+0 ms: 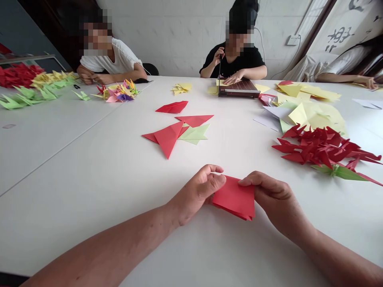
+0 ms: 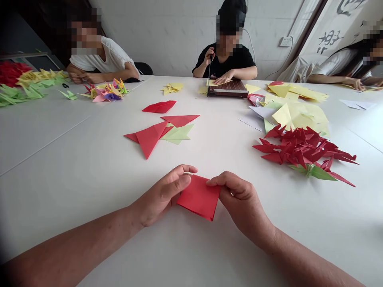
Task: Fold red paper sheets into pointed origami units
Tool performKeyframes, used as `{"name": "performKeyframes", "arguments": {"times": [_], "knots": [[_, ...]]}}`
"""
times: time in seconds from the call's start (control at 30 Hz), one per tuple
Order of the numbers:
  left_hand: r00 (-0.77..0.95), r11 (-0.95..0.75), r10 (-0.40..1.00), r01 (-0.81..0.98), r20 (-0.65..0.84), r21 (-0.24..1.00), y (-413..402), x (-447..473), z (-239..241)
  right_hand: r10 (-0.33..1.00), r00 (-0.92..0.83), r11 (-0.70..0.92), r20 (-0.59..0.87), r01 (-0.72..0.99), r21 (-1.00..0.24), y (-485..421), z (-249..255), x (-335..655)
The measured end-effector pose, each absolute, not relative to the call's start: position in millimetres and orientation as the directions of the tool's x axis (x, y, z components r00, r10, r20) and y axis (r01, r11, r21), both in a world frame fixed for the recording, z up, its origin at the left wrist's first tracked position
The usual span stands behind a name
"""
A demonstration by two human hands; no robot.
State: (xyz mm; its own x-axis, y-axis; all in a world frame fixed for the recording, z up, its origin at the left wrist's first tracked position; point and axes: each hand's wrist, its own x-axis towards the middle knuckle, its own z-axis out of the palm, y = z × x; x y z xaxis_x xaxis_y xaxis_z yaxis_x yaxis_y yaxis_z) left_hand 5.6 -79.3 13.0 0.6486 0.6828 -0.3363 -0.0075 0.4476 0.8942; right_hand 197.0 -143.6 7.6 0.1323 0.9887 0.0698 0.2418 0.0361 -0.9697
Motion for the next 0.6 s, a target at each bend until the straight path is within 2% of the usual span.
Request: {"name": "performKeyframes", "arguments": {"times": [0.1, 0.27, 0.33, 0.43, 0.6], "knots": [[0.618, 0.377, 0.712, 0.064, -0.333, 0.924, -80, 6, 9, 0.996, 0.063, 0.046, 0.063, 0.243, -0.969, -145, 7, 201], [0.565, 0.31, 0.769, 0.079, -0.299, 0.947, -78, 8, 6, 0.995, -0.038, -0.087, -0.087, 0.016, -0.996, -144, 4, 209], [0.558, 0.299, 0.778, 0.076, -0.289, 0.951, -78, 9, 7, 0.983, -0.108, -0.155, -0.151, -0.024, -0.988, -143, 5, 209], [0.555, 0.306, 0.782, 0.057, -0.285, 0.95, -78, 10, 9, 0.949, -0.198, -0.245, -0.244, 0.019, -0.969, -142, 6, 205], [0.524, 0.283, 0.807, 0.059, -0.271, 0.957, -78, 9, 10, 0.885, -0.198, -0.416, -0.422, 0.076, -0.906, -142, 8, 200]]}}
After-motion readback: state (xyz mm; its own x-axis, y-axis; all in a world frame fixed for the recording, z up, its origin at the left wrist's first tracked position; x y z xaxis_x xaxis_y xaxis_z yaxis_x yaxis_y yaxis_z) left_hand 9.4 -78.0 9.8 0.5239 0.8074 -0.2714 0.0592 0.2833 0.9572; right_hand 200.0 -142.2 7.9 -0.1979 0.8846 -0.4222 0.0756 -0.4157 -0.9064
